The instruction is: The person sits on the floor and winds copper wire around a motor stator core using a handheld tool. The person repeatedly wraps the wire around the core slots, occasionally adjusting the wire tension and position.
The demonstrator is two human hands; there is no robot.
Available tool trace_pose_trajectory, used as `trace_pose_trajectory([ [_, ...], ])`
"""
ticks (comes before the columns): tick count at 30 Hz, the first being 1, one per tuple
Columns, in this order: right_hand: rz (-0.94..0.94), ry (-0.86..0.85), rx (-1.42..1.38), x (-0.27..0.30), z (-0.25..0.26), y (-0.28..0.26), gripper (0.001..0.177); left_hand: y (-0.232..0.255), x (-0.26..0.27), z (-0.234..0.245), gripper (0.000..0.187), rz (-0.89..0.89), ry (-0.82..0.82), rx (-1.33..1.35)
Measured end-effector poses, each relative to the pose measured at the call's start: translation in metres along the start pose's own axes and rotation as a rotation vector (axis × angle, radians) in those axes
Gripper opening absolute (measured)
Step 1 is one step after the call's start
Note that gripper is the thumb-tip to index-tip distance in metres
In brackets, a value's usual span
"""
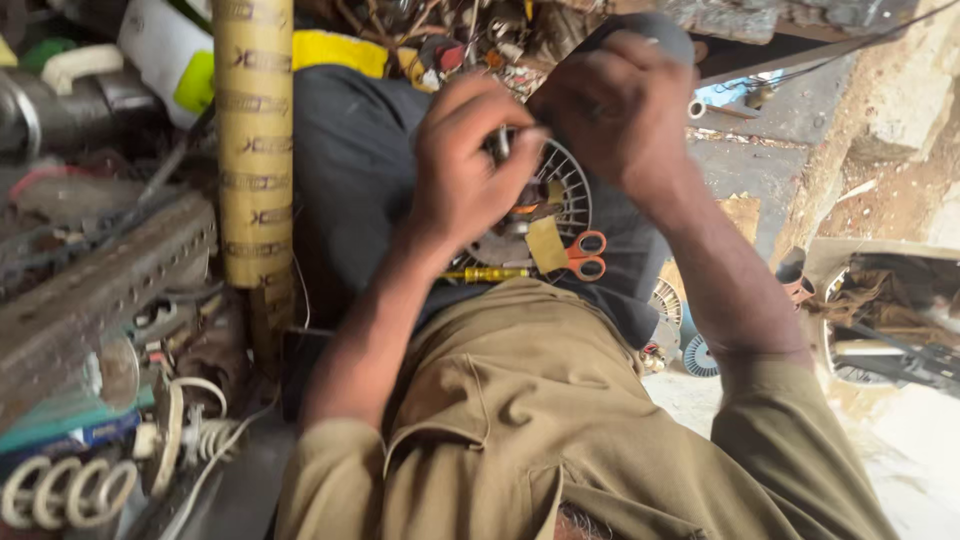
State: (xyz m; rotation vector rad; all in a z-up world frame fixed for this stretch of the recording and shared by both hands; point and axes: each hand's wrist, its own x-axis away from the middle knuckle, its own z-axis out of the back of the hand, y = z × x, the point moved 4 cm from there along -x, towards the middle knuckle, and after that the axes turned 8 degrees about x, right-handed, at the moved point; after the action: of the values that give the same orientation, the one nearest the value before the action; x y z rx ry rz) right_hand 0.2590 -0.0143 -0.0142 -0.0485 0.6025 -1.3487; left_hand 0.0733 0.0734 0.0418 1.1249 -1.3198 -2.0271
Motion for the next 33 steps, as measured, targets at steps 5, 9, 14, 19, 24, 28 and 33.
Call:
trace_pose_trajectory([
  [5,0.33,-0.19,-0.202,0.031,0.029,-0.051,0.016,-0.002,-0.034,0.012,0.007,0.274,-0.459,-0.034],
  [9,-0.257,-0.38,-0.612,0.037,0.027,-0.037,0.014,-0.01,0.047,0.001,0.032,0.31,-0.07,0.572],
  [14,-0.119,-0.075,-0.229,0.0,0.014,-0.006,0.014,0.008,0.061,-0.002,0.009,-0.22,-0.094,-0.004],
  [19,-0.01,0.083,-0.086,-0.013,0.02,-0.026,0.014,-0.011,-0.014,-0.001,0.014,0.073,-0.291,-0.023],
  [24,0.225,-0.345,-0.008,-0.003,0.051,-0.079,0.011,-0.037,0.001,0.018,0.006,0.285,-0.317,0.219],
  [28,0.054,-0.157,0.095,-0.007,0.064,-0.055,0.017,-0.01,0.07,0.01,0.008,-0.243,-0.265,-0.329],
  [33,-0.045,-0.053,-0.235,-0.025,0.011,-0.006,0.011,-0.004,0.034,-0.005,0.002,0.052,0.001,0.628],
])
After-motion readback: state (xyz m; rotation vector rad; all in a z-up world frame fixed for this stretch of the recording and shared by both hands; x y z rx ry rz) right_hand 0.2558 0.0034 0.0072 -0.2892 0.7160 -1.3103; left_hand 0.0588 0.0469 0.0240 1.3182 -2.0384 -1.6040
